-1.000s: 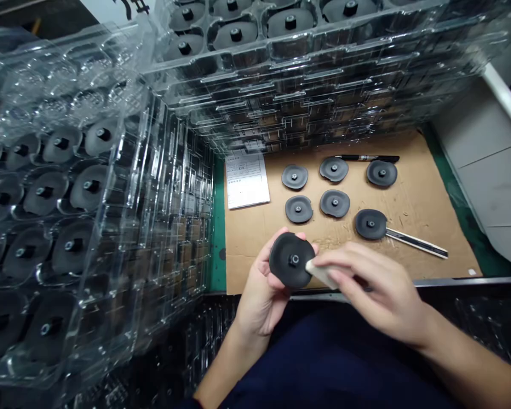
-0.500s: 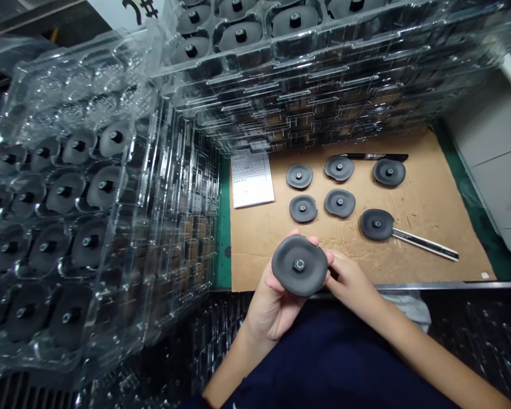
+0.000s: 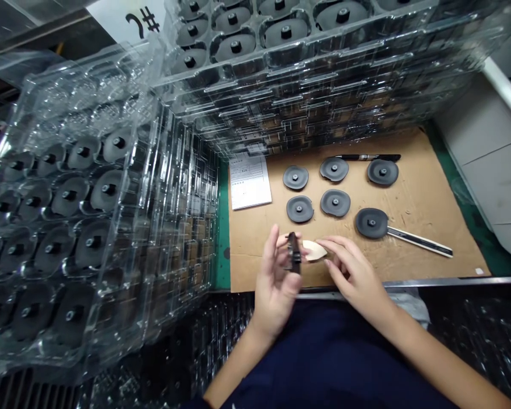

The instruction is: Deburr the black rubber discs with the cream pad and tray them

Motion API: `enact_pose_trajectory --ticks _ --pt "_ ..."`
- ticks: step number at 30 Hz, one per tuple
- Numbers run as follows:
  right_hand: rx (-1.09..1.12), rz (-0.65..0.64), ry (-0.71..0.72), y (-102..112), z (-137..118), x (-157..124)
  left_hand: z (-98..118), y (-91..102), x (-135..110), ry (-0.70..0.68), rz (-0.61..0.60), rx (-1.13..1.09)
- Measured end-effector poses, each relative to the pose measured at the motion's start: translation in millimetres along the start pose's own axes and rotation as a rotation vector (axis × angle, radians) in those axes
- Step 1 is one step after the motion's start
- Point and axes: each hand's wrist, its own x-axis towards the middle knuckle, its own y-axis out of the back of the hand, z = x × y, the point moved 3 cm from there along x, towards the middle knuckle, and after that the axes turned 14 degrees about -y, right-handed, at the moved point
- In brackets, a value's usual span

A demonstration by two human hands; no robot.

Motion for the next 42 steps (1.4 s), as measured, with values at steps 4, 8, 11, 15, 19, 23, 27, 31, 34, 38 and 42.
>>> enact_pose_trajectory --ticks 4,8,11,15,19,23,27,31,34,38,42 --pt "0.123 0.020 -0.001 12.0 -4.0 -6.1 7.5 2.9 2.0 -0.373 -0.142 0.446" --pt "0.216 0.069 -0.035 22.5 -9.3 -10.9 10.4 0.3 2.5 -0.541 -0.339 0.645" --pt "0.294 0.099 -0.038 29.7 -16.7 -13.9 12.1 -0.1 2.4 -0.690 -0.409 0.737" --pt "0.428 0.025 -0.010 36.8 -33.4 -15.0 11.3 0.7 1.1 -0.695 -0.434 0.737" --pt "0.482 -0.244 -0.027 36.5 -50.9 -10.5 7.6 1.9 -3.8 -0.501 -0.445 0.597" --pt "0.674 -0.441 -0.138 31.0 -49.8 -5.7 3.4 2.4 -8.6 -0.235 -0.496 0.590" --pt "0.795 -0.526 -0.184 23.7 -37.7 -4.6 5.4 0.7 -8.6 -0.140 -0.485 0.608" --pt "0.993 -0.474 -0.326 20.8 -23.5 -3.5 -0.2 -3.4 -6.5 0.028 -0.442 0.494" --pt "1.261 -0.467 -0.486 15.7 -10.2 -1.0 -6.5 -5.4 1.0 0.146 -0.365 0.374" --pt "1.249 -0.470 -0.500 1.5 12.5 10.4 9.8 -6.6 36.3 0.067 -0.315 0.416" --pt "0.747 -0.217 -0.349 -1.0 36.9 25.6 67.1 -20.2 105.8 -0.227 -0.145 0.669"
